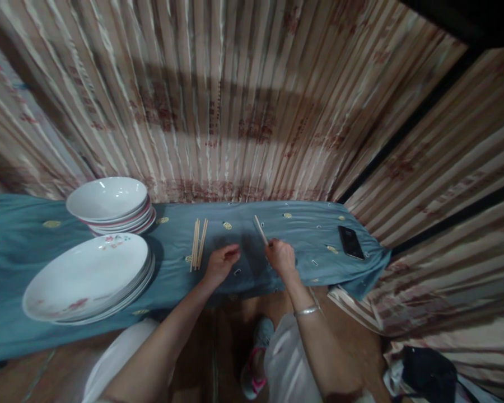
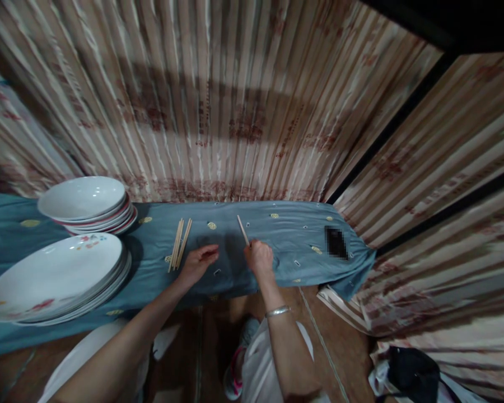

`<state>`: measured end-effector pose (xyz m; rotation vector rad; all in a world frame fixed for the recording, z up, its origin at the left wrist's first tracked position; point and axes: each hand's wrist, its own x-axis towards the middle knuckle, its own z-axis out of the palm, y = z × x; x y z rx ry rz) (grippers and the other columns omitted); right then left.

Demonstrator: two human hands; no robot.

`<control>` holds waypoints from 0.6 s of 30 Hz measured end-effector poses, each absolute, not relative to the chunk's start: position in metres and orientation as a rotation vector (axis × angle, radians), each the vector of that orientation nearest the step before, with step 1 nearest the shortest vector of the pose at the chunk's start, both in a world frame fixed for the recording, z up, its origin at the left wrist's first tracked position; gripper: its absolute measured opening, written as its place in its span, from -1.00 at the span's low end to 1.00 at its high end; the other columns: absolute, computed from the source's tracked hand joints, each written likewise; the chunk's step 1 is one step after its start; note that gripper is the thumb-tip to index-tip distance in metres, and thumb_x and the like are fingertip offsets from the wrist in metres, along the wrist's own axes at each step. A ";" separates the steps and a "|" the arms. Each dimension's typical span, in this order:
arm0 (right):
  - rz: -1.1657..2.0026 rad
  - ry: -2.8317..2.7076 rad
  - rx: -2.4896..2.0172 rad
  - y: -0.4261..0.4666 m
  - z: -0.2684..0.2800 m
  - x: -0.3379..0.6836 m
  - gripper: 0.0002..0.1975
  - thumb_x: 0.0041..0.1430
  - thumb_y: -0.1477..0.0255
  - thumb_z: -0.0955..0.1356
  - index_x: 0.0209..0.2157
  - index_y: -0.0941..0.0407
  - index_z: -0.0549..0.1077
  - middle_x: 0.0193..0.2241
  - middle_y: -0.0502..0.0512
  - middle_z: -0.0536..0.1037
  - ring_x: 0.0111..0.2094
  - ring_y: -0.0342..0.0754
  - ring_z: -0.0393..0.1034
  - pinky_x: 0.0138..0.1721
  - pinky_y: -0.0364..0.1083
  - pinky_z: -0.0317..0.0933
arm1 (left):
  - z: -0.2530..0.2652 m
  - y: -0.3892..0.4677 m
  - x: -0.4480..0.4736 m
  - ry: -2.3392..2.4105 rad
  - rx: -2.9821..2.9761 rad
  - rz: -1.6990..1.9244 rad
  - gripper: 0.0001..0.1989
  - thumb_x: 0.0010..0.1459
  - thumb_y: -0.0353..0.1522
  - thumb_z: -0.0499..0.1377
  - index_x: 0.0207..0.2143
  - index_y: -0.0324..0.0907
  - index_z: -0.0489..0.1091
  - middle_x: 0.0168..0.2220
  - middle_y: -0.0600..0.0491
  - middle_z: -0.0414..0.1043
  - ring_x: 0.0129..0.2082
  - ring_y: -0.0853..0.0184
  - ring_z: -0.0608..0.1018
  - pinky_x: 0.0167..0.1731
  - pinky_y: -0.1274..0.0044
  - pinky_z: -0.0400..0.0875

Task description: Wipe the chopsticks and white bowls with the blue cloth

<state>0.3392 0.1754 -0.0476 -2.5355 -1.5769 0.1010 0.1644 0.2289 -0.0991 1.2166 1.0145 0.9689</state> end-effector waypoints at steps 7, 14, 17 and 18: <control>0.086 -1.561 -2.649 0.221 -0.045 0.367 -0.74 0.16 0.39 0.26 -0.21 0.20 0.51 -0.25 0.38 0.55 -0.17 0.10 0.47 -0.18 -0.03 0.27 | -0.093 0.231 0.138 1.093 1.645 0.989 -0.80 -0.10 -0.44 0.21 -0.34 -0.12 0.53 -0.33 0.01 0.57 -0.38 0.29 0.56 -0.31 0.46 0.46; 0.055 -1.508 -2.747 0.238 -0.053 0.405 -0.72 0.17 0.44 0.26 -0.14 0.29 0.46 -0.20 0.45 0.51 -0.12 0.14 0.45 -0.15 -0.01 0.26 | -0.090 0.239 0.103 1.165 1.933 0.919 -0.74 0.00 -0.42 0.16 -0.22 -0.15 0.50 -0.27 -0.02 0.54 -0.39 0.31 0.54 -0.26 0.45 0.45; 0.029 -1.511 -2.773 0.243 -0.058 0.417 -0.71 0.18 0.44 0.26 -0.14 0.31 0.46 -0.21 0.45 0.51 -0.12 0.15 0.44 -0.16 -0.02 0.25 | -0.092 0.241 0.093 1.230 2.015 0.897 -0.73 0.01 -0.44 0.15 -0.20 -0.14 0.50 -0.22 -0.03 0.53 -0.34 0.30 0.54 -0.20 0.43 0.44; 0.014 -1.515 -2.778 0.245 -0.060 0.420 -0.71 0.18 0.44 0.26 -0.14 0.32 0.45 -0.22 0.46 0.51 -0.12 0.15 0.45 -0.16 -0.02 0.25 | -0.093 0.242 0.090 1.251 2.047 0.884 -0.73 0.01 -0.45 0.15 -0.19 -0.14 0.50 -0.19 -0.03 0.53 -0.30 0.28 0.54 -0.16 0.41 0.43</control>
